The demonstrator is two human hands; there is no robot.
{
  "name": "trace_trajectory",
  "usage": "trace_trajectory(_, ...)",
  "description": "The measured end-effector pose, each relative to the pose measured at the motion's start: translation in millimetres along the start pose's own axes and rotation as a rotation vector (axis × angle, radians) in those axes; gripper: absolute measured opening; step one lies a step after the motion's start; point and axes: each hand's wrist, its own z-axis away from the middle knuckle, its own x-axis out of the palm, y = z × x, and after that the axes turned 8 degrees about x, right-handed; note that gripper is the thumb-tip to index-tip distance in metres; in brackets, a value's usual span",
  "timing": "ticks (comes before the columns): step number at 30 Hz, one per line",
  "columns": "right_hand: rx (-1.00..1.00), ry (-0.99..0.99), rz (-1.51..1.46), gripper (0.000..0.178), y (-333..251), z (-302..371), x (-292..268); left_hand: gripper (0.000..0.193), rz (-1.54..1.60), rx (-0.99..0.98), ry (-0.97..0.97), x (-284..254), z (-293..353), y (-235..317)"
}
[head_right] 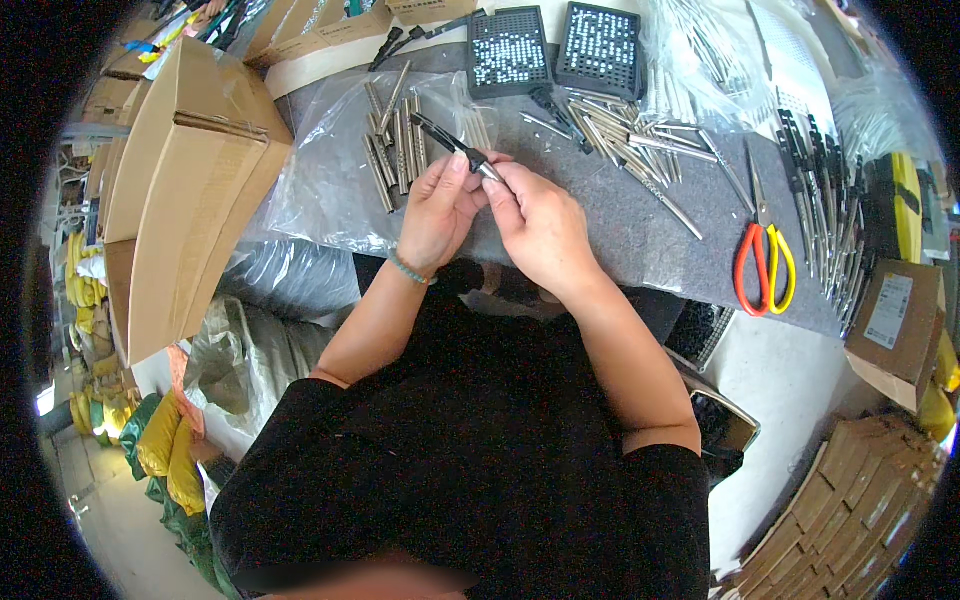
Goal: Assembling small metal components using an electric screwdriver.
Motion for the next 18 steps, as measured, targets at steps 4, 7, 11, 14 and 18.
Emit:
trace_trajectory(4, 0.0, 0.016, 0.015, 0.018, 1, -1, 4, 0.033, 0.001, 0.015, -0.001, -2, 1, -2)
trace_trajectory(7, -0.021, 0.026, 0.071, 0.018, -1, 0, 4, 0.03, -0.038, 0.023, 0.015, 1, 2, 0)
trace_trajectory(11, -0.004, 0.009, 0.104, 0.019, -4, -4, 3, 0.03, -0.12, -0.009, 0.006, -1, 1, 0)
trace_trajectory(14, 0.245, -0.311, -0.287, 0.021, 4, -17, -15, 0.031, -0.026, -0.024, -0.064, -4, 1, 7)
trace_trajectory(18, 0.202, -0.289, -0.284, 0.024, 1, -13, -10, 0.031, -0.02, 0.022, -0.06, 0, 1, 5)
